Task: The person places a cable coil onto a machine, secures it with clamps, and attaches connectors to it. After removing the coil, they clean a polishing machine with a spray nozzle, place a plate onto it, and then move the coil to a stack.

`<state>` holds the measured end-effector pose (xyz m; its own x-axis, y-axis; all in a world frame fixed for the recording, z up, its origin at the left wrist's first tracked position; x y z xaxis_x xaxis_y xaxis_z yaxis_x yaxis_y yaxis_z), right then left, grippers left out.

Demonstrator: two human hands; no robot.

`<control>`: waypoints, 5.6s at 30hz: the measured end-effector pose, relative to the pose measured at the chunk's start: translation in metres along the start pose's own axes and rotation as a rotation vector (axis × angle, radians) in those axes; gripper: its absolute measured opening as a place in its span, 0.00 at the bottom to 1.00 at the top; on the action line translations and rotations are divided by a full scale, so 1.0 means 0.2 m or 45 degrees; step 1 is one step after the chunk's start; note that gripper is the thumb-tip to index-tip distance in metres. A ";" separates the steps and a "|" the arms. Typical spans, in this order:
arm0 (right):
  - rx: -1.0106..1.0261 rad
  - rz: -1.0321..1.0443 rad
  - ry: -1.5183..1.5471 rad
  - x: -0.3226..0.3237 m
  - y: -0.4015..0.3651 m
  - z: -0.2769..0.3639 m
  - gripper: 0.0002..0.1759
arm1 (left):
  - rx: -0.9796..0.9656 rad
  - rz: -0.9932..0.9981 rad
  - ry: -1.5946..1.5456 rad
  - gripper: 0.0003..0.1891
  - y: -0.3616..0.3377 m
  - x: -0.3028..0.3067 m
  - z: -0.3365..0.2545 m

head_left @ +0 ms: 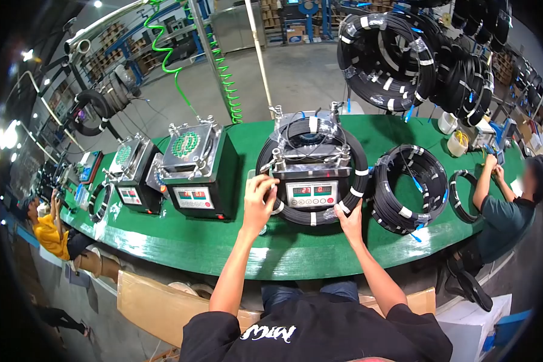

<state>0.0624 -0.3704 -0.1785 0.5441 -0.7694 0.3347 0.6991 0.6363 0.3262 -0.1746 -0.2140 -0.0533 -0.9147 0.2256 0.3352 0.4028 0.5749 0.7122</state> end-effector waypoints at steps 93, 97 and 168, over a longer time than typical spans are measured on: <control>0.319 -0.113 -0.974 0.06 0.01 0.45 0.59 | 1.046 0.247 -1.111 0.45 -0.54 0.06 0.11; 0.279 -0.183 -0.976 -0.01 0.01 0.47 0.63 | 1.024 0.296 -1.206 0.47 -0.55 0.06 0.12; 0.150 0.559 0.071 -0.22 1.88 0.13 0.08 | 1.218 -0.127 -1.164 0.16 1.03 -0.30 0.99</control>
<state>0.2893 -0.0969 -0.0474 0.8034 -0.4251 0.4168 0.3408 0.9025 0.2635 -0.0429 0.0454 -0.0489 -0.7825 0.3785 -0.4944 0.4969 0.8581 -0.1295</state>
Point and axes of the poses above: each hand's wrist, its own y-axis towards the middle knuckle, its own x-axis out of the back of the hand, z = x × y, the point moved 1 cm from there along y, towards the middle knuckle, and after that the axes turned 13 degrees about -y, right-handed, at the moved point
